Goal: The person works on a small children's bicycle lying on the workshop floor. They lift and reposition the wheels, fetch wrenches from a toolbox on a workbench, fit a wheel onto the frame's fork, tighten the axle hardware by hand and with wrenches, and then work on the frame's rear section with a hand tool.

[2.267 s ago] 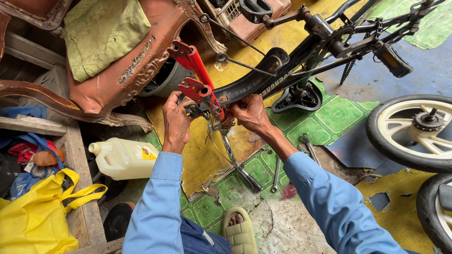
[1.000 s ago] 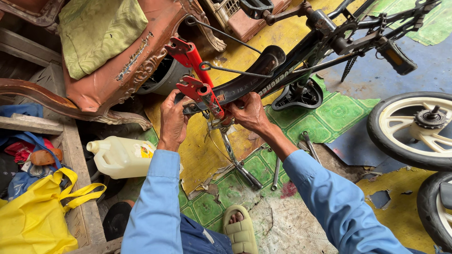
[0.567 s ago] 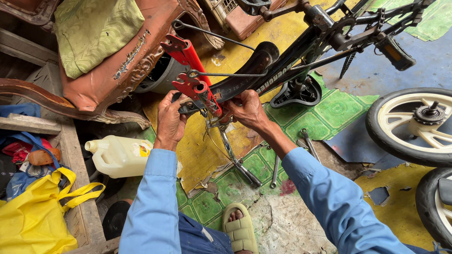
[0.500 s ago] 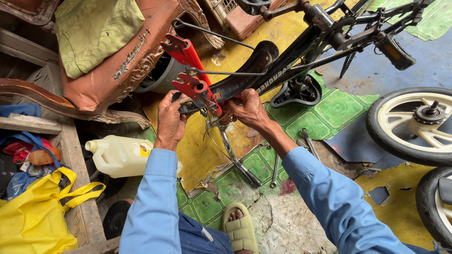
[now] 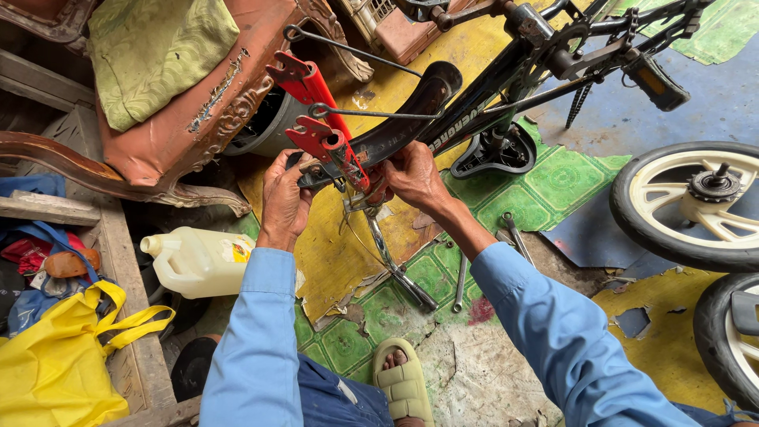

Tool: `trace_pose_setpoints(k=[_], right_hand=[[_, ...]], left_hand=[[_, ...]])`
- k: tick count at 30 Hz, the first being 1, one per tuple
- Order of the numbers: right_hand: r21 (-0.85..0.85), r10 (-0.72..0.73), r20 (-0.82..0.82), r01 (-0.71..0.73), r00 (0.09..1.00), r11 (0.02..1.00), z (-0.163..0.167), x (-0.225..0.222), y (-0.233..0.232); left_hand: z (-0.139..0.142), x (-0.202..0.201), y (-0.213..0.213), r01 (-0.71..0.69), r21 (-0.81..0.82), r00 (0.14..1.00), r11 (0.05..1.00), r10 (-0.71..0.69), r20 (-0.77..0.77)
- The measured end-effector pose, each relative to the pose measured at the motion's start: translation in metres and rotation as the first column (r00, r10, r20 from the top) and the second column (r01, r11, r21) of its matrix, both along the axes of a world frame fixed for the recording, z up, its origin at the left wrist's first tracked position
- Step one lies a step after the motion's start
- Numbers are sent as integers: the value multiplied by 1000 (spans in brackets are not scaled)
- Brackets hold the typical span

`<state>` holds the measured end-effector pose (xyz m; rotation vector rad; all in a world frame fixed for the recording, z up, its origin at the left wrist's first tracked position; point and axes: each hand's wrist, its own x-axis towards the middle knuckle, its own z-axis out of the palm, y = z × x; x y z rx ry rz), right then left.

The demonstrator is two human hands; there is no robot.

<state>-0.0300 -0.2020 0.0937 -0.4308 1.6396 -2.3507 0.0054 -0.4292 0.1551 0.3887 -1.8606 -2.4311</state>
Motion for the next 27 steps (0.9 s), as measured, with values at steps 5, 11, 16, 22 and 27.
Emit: trace_pose_setpoints(k=[5, 11, 16, 22, 27], right_hand=[[16, -15, -15, 15, 1000, 1000, -2, 0, 0], [21, 5, -9, -5, 1000, 1000, -7, -2, -1], [43, -3, -18, 4, 1000, 999, -9, -4, -2], [61, 18, 7, -18, 1000, 998, -8, -4, -1], [64, 54, 1, -54, 999, 997, -8, -5, 1]], left_hand=[[1, 1, 0, 5, -10, 1000, 1000, -5, 6], [-4, -1, -4, 5, 0, 1000, 1000, -5, -1], [-6, -2, -5, 4, -3, 1000, 1000, -4, 1], [-6, -2, -6, 9, 10, 1000, 1000, -9, 1], [-8, -3, -7, 11, 10, 1000, 1000, -11, -3]])
